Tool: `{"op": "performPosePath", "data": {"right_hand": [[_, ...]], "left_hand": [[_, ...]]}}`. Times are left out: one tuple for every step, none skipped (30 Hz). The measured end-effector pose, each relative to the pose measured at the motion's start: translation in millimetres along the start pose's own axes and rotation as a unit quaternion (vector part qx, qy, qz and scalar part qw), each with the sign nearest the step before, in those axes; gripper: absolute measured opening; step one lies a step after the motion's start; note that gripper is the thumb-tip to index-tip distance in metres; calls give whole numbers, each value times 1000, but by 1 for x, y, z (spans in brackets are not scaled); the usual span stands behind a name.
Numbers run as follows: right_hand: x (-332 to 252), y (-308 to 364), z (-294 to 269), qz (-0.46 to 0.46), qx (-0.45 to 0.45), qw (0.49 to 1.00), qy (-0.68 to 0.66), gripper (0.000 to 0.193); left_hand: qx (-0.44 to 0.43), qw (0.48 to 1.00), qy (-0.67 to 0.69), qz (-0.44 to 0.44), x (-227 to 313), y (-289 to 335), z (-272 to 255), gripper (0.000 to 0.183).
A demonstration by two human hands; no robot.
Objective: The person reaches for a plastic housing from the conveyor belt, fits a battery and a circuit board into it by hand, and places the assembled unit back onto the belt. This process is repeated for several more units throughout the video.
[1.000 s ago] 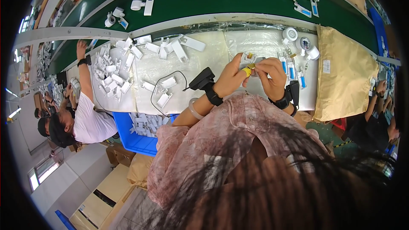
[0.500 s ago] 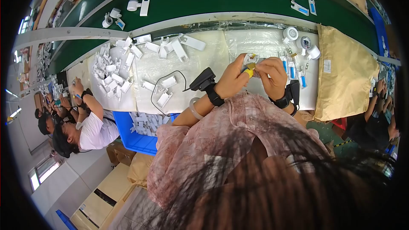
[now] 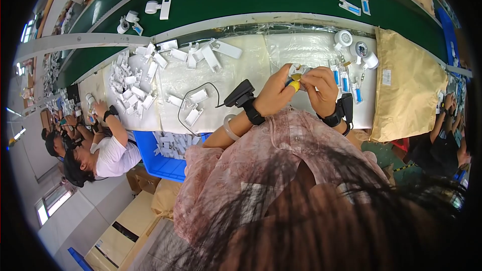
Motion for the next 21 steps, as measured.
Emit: {"op": "performPosePath", "data": {"right_hand": [[1, 1, 0, 5, 3, 1000, -2, 22], [1, 2, 0, 9, 6, 1000, -4, 22], [0, 1, 1, 10, 6, 1000, -4, 22], [-1, 1, 1, 13, 9, 1000, -7, 22], [-1, 0, 2, 16, 12, 1000, -10, 22], [-2, 0, 2, 16, 12, 1000, -9, 22], [-1, 1, 3, 23, 11, 1000, -14, 23], [-1, 2, 3, 30, 11, 999, -18, 23], [-1, 2, 3, 30, 11, 999, -18, 23], [-2, 2, 3, 33, 9, 999, -20, 24], [-2, 1, 3, 35, 8, 999, -22, 24], [-3, 0, 3, 36, 8, 999, -22, 24], [-5, -1, 3, 23, 5, 1000, -14, 25], [-7, -2, 4, 10, 2, 1000, -6, 25], [-7, -3, 4, 9, 2, 1000, -6, 25], [-7, -3, 4, 8, 5, 1000, -3, 24], [-7, -3, 4, 6, 8, 1000, 0, 24], [-7, -3, 5, 6, 8, 1000, 0, 24], [-7, -3, 5, 6, 8, 1000, 0, 24], [-6, -3, 5, 6, 7, 1000, 0, 24], [-6, -2, 5, 6, 7, 1000, 0, 24]], "left_hand": [[-1, 1000, 0, -1, 1, 0, 0, 26], [-6, 1000, 20, -23, 2, 1, 0, 26], [-11, 998, 40, -45, 2, 1, 1, 26], [-11, 998, 40, -45, -1, 2, 0, 26], [-10, 996, 71, -62, -6, 3, -1, 27], [-9, 992, 101, -78, -9, 4, -2, 28], [-9, 992, 101, -79, -8, 4, -2, 28], [-9, 993, 94, -65, -6, 4, -1, 30], [-9, 995, 87, -52, -3, 5, -1, 31], [-9, 995, 87, -52, -1, 5, -2, 31], [-9, 995, 80, -54, 1, 6, -2, 31], [-9, 996, 72, -56, 2, 7, -2, 31], [-8, 996, 73, -55, 1, 7, -2, 31], [0, 999, 41, -30, 1, 6, -2, 31], [8, 1000, 10, -5, 1, 5, -2, 31], [9, 1000, 10, -5, 1, 5, -2, 31], [12, 1000, -2, -4, 2, 5, -2, 31], [16, 1000, -14, -3, 2, 5, -2, 31], [16, 1000, -14, -3, 3, 5, -2, 31], [13, 1000, -11, -6, 5, 5, -1, 31], [10, 1000, -9, -8, 5, 4, -1, 30]]}}
Point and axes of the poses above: each hand's wrist, its own y-axis away from the middle knuckle, its own z-axis out of the palm, x = y × z, the point moved 4 cm from there along -y, towards the middle knuckle, and after that the axes turned 10 degrees about x, right-handed, at the moved point
